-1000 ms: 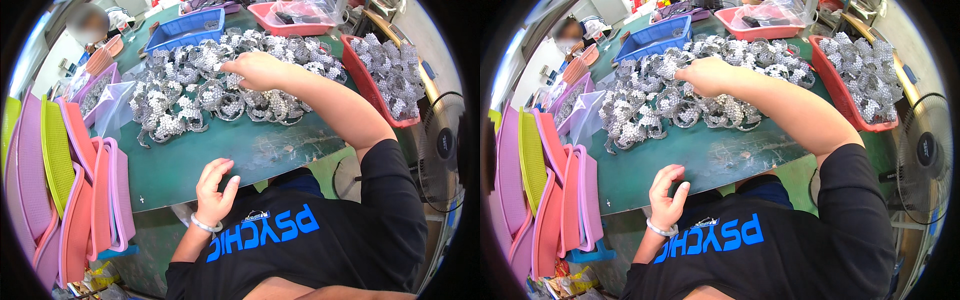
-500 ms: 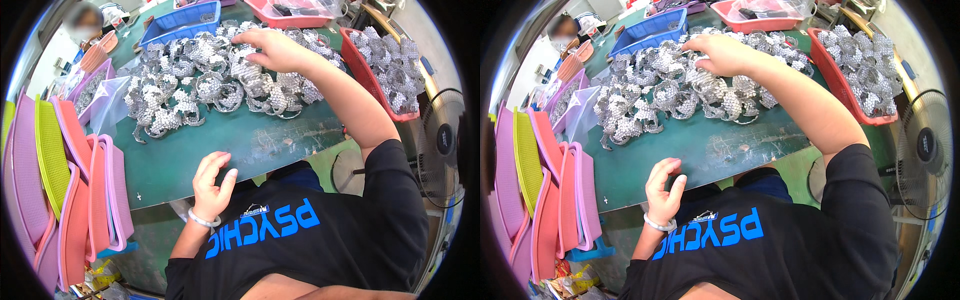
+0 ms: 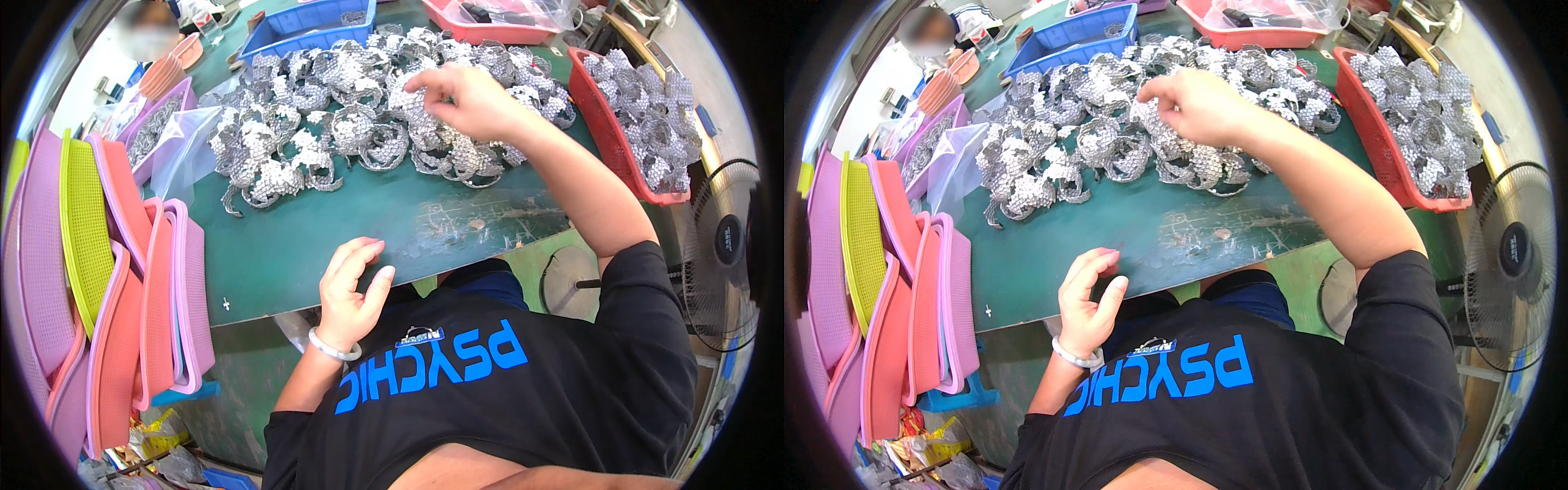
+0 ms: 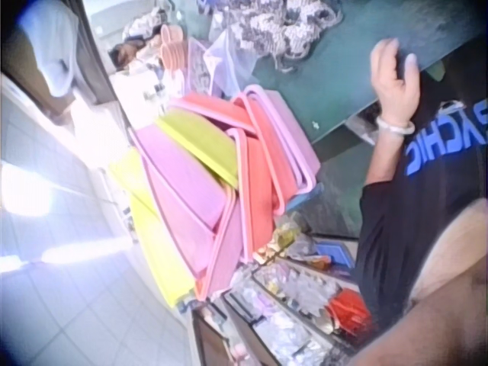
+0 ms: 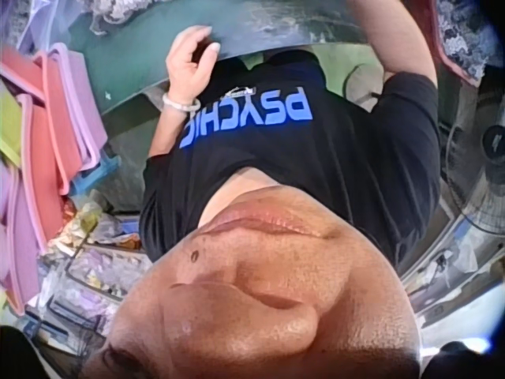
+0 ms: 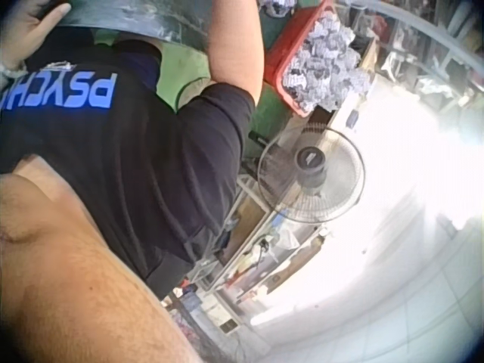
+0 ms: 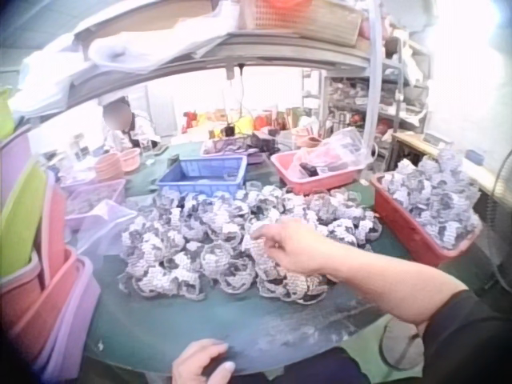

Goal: The person assembles metal mesh components by hand at a workstation, picking parts from containers and fitting them together.

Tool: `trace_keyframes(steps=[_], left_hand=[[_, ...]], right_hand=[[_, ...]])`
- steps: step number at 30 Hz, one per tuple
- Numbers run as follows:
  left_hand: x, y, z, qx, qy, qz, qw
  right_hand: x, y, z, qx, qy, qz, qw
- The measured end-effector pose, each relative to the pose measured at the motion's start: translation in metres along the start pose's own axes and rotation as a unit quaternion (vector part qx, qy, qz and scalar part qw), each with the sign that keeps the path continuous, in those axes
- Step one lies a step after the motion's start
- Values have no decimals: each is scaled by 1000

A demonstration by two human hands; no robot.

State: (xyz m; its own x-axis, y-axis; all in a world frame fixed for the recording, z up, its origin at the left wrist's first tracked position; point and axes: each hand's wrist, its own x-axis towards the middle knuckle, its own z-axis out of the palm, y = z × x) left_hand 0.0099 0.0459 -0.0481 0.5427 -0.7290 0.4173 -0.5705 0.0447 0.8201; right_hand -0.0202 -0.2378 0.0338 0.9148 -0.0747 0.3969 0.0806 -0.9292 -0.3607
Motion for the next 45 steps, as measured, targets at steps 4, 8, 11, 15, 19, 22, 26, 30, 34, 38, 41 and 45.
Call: trace_keyframes(steps=[4,8,11,15,19,22,26,30,34,38,41,45], left_hand=[[-1,-2,-3,5,6,3,1000],[1,-2,-4,4,0,4,1000],[12,0,-11,20,3,16,1000],[30,-1,-25,54,21,25,998],[66,-9,-30,162,68,66,982],[115,-19,-38,329,48,98,938],[162,-24,-29,416,-67,47,906],[184,-35,-35,359,-169,-9,918],[190,-38,-46,260,-132,12,956],[185,-25,-65,153,-4,60,986],[163,9,-42,-71,3,17,997],[127,24,-17,-140,18,21,990]], right_hand=[[9,11,-16,318,-32,102,942],[11,27,-16,477,1,142,868],[9,37,-16,512,-6,154,845],[10,39,-20,453,-39,181,872],[8,43,-15,379,-38,207,901],[7,40,-12,306,-22,199,931],[0,19,-13,277,9,160,947],[-16,7,-17,231,12,128,964],[-38,-3,-20,279,28,110,954],[-54,-15,-15,307,42,117,944],[-62,-25,-4,353,45,99,929],[-64,-47,20,451,69,107,884]])
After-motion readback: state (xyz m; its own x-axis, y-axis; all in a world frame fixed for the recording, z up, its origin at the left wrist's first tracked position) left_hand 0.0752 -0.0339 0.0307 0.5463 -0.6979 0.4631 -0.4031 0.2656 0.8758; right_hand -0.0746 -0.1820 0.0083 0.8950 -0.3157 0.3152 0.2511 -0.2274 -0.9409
